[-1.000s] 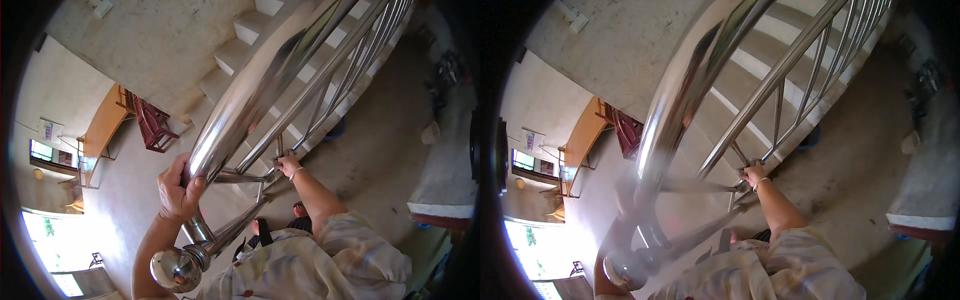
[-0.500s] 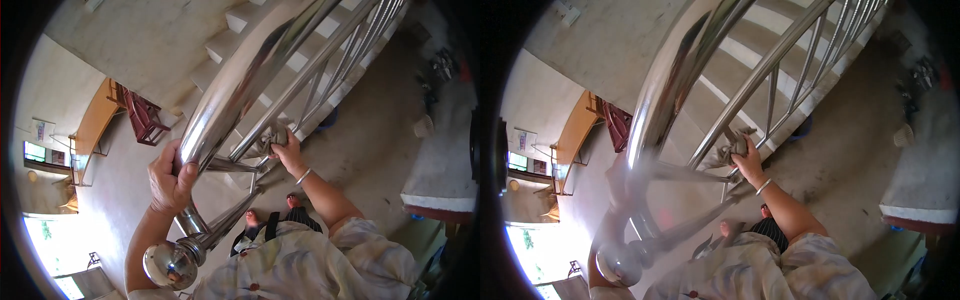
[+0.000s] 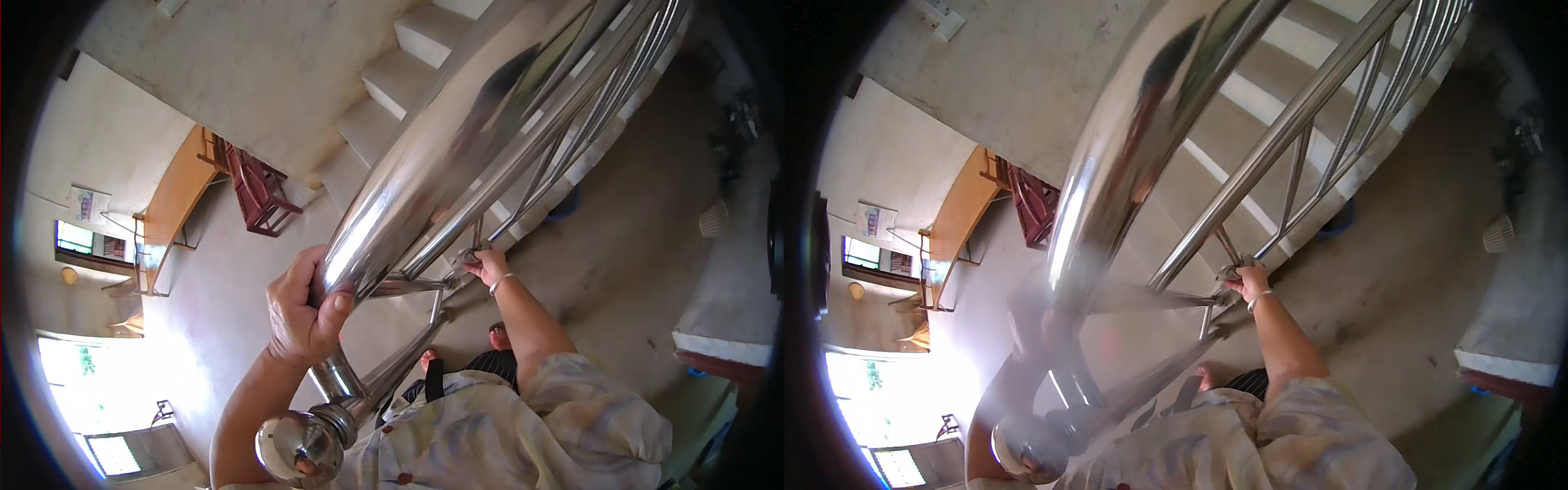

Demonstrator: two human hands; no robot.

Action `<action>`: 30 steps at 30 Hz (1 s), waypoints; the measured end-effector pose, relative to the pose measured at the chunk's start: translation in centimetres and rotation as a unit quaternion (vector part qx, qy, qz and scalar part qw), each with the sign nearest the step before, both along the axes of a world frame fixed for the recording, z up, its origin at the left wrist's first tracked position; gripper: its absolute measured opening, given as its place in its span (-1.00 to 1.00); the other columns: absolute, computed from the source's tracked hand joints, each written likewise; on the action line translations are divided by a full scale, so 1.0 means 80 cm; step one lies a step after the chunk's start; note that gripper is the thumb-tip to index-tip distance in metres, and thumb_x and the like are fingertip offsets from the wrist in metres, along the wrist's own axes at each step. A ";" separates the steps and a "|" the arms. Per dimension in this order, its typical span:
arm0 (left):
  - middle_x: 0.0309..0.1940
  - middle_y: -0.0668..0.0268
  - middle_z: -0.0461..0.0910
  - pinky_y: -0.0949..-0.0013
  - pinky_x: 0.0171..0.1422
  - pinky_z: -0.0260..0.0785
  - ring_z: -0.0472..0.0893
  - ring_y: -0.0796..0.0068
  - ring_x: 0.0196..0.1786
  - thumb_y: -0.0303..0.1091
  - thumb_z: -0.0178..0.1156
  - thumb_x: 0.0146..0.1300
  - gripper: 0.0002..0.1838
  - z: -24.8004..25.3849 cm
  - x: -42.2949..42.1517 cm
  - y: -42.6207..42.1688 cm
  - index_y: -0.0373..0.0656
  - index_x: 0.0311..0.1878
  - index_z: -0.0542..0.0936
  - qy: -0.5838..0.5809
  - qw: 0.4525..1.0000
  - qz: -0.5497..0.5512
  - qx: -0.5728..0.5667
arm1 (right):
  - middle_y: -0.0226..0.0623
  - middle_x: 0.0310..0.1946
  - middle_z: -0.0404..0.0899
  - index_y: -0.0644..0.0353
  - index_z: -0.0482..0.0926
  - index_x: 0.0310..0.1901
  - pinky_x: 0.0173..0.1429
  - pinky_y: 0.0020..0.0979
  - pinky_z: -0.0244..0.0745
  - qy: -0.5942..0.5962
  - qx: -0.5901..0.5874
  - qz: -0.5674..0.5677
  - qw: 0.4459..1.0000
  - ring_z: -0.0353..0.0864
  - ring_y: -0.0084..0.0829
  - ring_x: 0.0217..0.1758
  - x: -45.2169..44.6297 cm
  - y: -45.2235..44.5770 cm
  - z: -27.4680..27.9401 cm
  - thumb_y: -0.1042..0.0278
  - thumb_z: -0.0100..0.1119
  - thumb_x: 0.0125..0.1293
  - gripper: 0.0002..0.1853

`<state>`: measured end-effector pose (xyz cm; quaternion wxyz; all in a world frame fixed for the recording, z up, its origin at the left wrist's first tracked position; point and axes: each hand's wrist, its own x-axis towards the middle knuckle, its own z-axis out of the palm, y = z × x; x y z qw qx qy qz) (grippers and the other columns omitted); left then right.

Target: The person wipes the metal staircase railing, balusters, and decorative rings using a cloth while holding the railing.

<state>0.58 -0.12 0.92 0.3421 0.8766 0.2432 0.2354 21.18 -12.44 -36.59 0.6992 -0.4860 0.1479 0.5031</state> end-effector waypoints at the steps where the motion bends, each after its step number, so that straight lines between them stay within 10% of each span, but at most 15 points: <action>1: -0.67 0.41 0.36 0.54 -0.50 0.19 0.31 0.62 -0.62 0.12 0.14 0.07 -0.42 -0.007 -0.004 0.004 -0.29 -0.13 0.46 -0.010 1.000 -0.001 0.000 | -0.12 -0.27 0.52 0.19 0.31 -0.02 -0.17 -0.05 0.54 -0.010 0.000 -0.001 1.000 0.60 -0.17 -0.33 0.006 -0.009 0.031 0.64 -0.15 0.09 -0.63; 12: -0.68 0.20 0.36 0.35 -0.42 0.28 0.38 0.30 -0.60 -0.08 0.12 0.11 -0.61 -0.009 0.000 -0.009 -0.24 -0.19 0.48 0.023 0.994 0.045 0.096 | -0.10 -0.18 0.51 0.28 0.25 0.05 -0.29 -0.27 0.63 -0.159 0.328 0.014 0.931 0.62 -0.22 -0.27 -0.013 -0.049 0.342 0.56 -0.10 0.17 -0.63; 25: -0.62 0.06 0.46 0.23 -0.35 0.33 0.49 0.09 -0.51 0.04 0.08 0.14 -0.52 -0.009 0.004 -0.017 -0.27 -0.22 0.49 0.003 0.992 0.064 0.110 | -0.26 -0.31 0.46 0.13 0.07 0.06 -0.42 -0.49 0.54 -0.421 0.197 0.029 0.885 0.56 -0.47 -0.47 -0.128 -0.012 0.259 0.56 0.03 0.15 -0.52; 30: -0.61 0.06 0.47 0.26 -0.35 0.33 0.50 0.11 -0.51 0.03 0.09 0.14 -0.53 -0.007 0.006 -0.019 -0.28 -0.22 0.49 -0.011 0.993 0.054 0.102 | -0.25 -0.41 0.42 0.13 0.06 0.12 -0.66 -0.46 0.42 -0.288 0.090 0.174 0.937 0.44 -0.47 -0.70 -0.146 -0.014 0.170 0.59 0.10 -0.03 -0.35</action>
